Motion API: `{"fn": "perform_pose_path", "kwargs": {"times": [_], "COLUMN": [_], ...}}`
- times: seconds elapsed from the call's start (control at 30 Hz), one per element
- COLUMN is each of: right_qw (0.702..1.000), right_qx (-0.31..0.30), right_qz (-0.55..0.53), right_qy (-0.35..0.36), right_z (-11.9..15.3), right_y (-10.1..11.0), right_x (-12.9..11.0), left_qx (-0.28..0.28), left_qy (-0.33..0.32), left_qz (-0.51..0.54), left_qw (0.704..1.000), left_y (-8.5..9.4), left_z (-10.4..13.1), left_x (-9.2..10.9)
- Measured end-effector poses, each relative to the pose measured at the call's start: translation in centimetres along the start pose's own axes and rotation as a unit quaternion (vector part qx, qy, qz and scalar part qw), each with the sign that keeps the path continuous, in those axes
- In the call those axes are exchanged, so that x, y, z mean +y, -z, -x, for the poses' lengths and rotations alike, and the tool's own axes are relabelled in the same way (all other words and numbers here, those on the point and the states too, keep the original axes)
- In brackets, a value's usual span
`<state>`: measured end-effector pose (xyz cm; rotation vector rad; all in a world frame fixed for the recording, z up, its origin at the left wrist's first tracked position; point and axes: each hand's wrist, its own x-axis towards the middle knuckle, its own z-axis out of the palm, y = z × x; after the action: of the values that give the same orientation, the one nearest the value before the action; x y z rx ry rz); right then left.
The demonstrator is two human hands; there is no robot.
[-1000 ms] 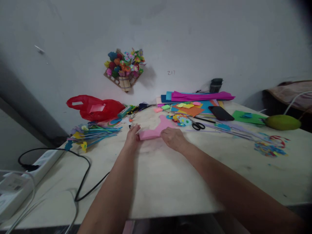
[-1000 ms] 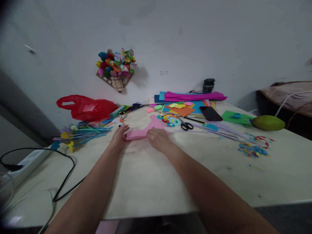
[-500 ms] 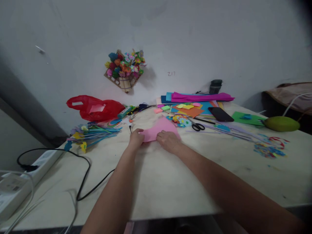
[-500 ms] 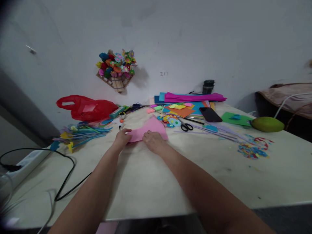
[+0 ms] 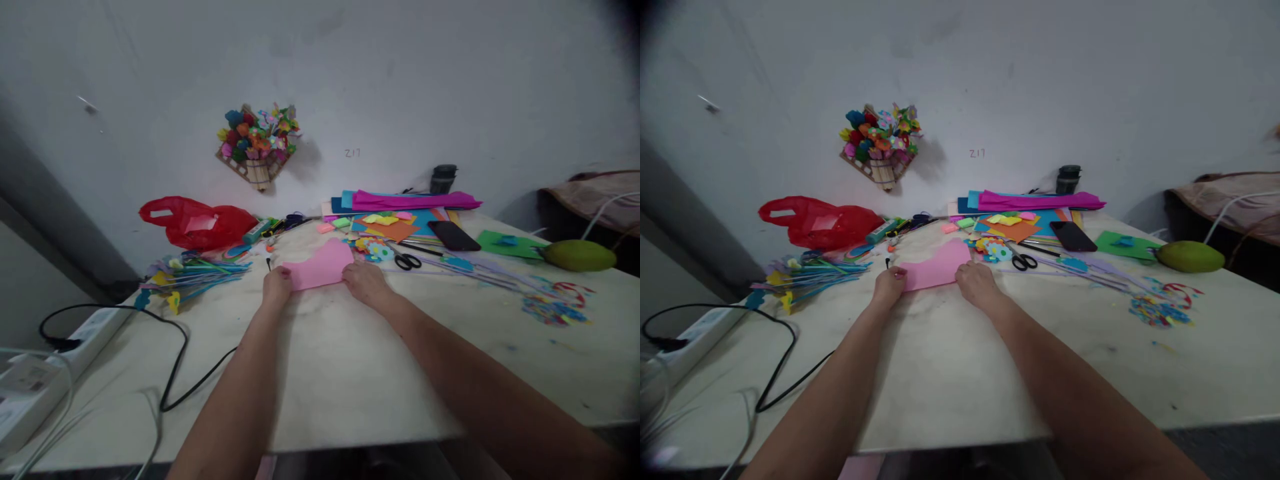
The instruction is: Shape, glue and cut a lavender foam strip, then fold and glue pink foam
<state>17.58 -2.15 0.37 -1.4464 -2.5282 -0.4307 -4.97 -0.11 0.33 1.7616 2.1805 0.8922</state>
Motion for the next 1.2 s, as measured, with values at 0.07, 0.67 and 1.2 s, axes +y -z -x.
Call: {"fn": "perform_pose_path", "kwargs": {"times": [0.07, 0.67, 1.2], "right_qw": [1.0, 0.997, 0.992], "right_qx": [-0.008, -0.025, -0.021], "right_qz": [0.001, -0.069, -0.113], "right_qy": [-0.013, -0.038, -0.054], "right_z": [0.1, -0.3, -0.2], "right_y": [0.1, -0.1, -0.1], "right_x": [0.1, 0.5, 0.6], "left_qx": [-0.001, -0.016, -0.035], "left_qy": [0.005, -0.349, -0.373], "left_qz": [-0.016, -0.105, -0.126], "left_qw": [1.0, 0.931, 0.918], "left_y": [0.1, -1.8, -2.1], "left_z": [0.1, 3.4, 3.4], "left_x": [0.1, 2.9, 3.0]}}
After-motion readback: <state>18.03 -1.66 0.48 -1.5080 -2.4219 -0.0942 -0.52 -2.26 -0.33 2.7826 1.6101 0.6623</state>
